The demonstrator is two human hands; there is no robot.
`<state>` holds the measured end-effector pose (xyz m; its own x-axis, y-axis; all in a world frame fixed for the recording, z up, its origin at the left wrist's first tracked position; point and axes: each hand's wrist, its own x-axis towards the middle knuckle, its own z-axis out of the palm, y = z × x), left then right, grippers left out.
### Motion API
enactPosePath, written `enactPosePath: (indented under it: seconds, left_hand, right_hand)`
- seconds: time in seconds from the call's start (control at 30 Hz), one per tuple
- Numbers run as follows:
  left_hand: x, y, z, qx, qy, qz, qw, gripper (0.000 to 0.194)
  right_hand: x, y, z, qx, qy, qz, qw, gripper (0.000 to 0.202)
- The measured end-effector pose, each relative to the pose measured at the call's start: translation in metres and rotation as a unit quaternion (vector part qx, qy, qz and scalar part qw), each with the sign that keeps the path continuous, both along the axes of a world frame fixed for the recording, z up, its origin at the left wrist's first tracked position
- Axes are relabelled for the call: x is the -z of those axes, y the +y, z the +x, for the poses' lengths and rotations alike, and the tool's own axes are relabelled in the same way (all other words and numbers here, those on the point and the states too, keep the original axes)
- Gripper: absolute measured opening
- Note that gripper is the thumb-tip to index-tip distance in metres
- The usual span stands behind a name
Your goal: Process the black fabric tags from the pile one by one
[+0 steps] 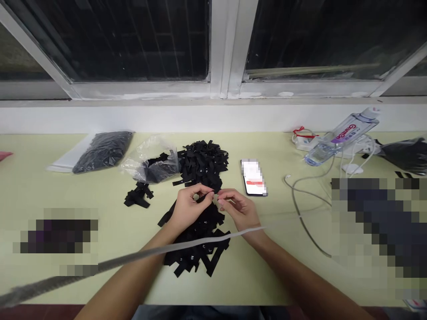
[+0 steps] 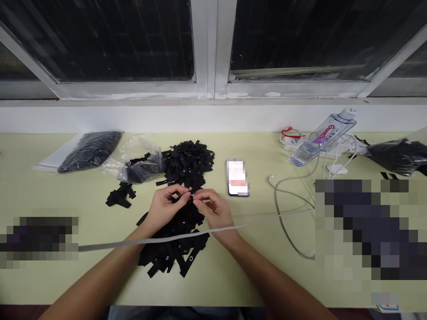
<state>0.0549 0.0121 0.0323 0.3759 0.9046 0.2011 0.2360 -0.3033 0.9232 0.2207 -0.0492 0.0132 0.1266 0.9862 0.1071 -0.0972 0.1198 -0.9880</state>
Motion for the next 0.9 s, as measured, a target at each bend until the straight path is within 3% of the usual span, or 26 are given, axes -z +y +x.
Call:
enactPosePath:
  seconds: [0.17,0.33,0.63,0.9]
  left_hand:
    - [0.007,-0.006,-0.007,0.040,0.017,0.055,0.997,0.011]
    - [0.006,-0.011,-0.011,0.003,0.035,0.126,0.991,0.010]
    - [0.008,-0.025,-0.004,-0.028,0.024,0.127,0.991,0.012]
    - [0.012,-0.022,-0.005,-0.026,0.024,0.133,0.991,0.017]
  right_hand:
    - [-0.001,0.002,0.005,-0.039,0.042,-0.036,0.998,0.017]
    - [0.004,0.001,0.002,-0.017,-0.010,-0.009,1.000,0.022]
    - [0.004,-0.004,0.000,0.009,-0.103,0.111,0.988,0.014]
    - [0.004,-0.004,0.000,-0.004,-0.088,0.098,0.991,0.018]
